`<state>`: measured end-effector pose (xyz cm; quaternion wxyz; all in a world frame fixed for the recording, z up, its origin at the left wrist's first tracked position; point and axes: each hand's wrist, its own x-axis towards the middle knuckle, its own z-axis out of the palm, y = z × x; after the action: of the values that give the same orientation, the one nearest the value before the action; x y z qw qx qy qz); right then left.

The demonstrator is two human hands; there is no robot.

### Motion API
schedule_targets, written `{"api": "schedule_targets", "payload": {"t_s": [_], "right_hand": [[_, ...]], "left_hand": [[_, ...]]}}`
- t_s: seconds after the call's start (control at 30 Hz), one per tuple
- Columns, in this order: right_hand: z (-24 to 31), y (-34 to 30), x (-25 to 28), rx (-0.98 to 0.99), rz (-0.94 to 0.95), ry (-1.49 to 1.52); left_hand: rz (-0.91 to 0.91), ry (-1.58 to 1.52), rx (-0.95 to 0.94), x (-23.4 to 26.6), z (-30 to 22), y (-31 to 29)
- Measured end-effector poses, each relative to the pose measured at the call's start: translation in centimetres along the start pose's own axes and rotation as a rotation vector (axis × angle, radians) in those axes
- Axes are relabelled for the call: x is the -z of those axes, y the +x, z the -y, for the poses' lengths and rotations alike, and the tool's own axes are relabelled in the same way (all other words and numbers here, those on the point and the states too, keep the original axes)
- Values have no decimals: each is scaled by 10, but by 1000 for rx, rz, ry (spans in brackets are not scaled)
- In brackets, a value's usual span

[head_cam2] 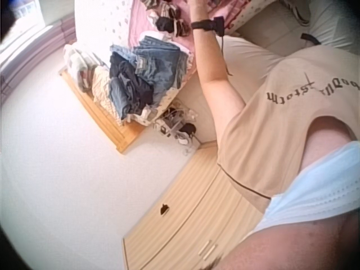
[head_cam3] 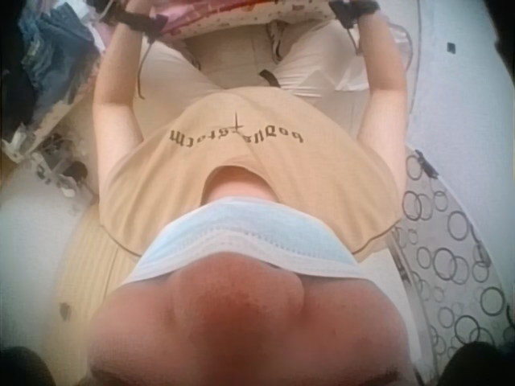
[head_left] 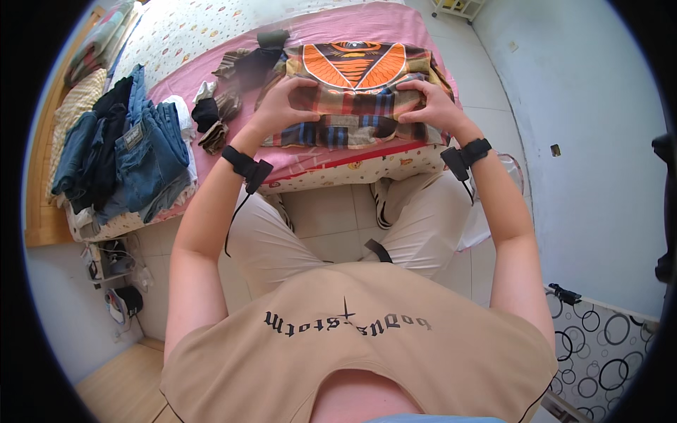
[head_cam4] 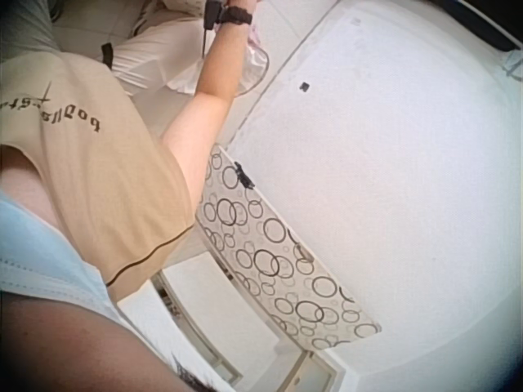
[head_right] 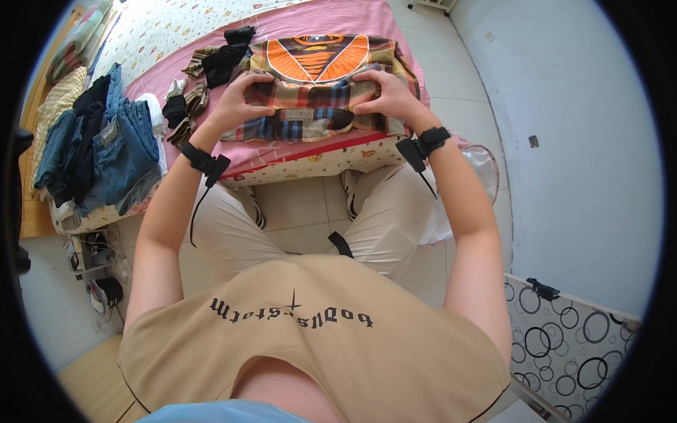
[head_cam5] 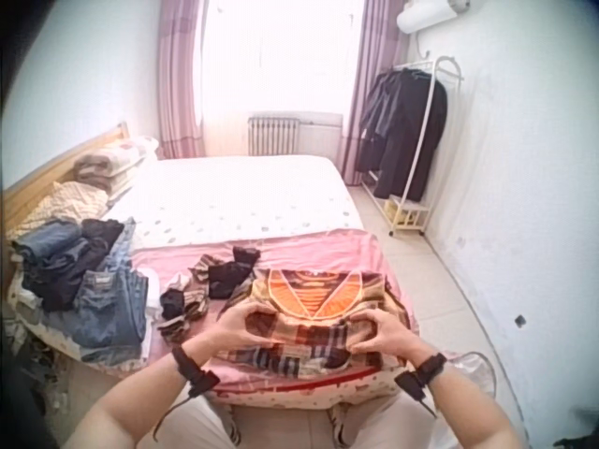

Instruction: The person folds multiple pairs of socks and a plaid shirt on a bed. They handle each item one at a time, folding socks into small bundles and folding the shirt into a compact rectangle.

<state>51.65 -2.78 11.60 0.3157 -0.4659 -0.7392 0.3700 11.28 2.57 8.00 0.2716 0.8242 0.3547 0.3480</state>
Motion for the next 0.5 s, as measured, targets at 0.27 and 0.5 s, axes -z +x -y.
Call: {"api": "schedule_targets", "payload": {"t_s": [0.27, 0.5], "right_hand": [[-27, 16, 11, -43, -160, -181], [-56, 31, 19, -115, -292, -323]], "left_hand": [[-64, 108, 68, 5, -11, 15], [-176, 277, -89, -6, -3, 27]]}}
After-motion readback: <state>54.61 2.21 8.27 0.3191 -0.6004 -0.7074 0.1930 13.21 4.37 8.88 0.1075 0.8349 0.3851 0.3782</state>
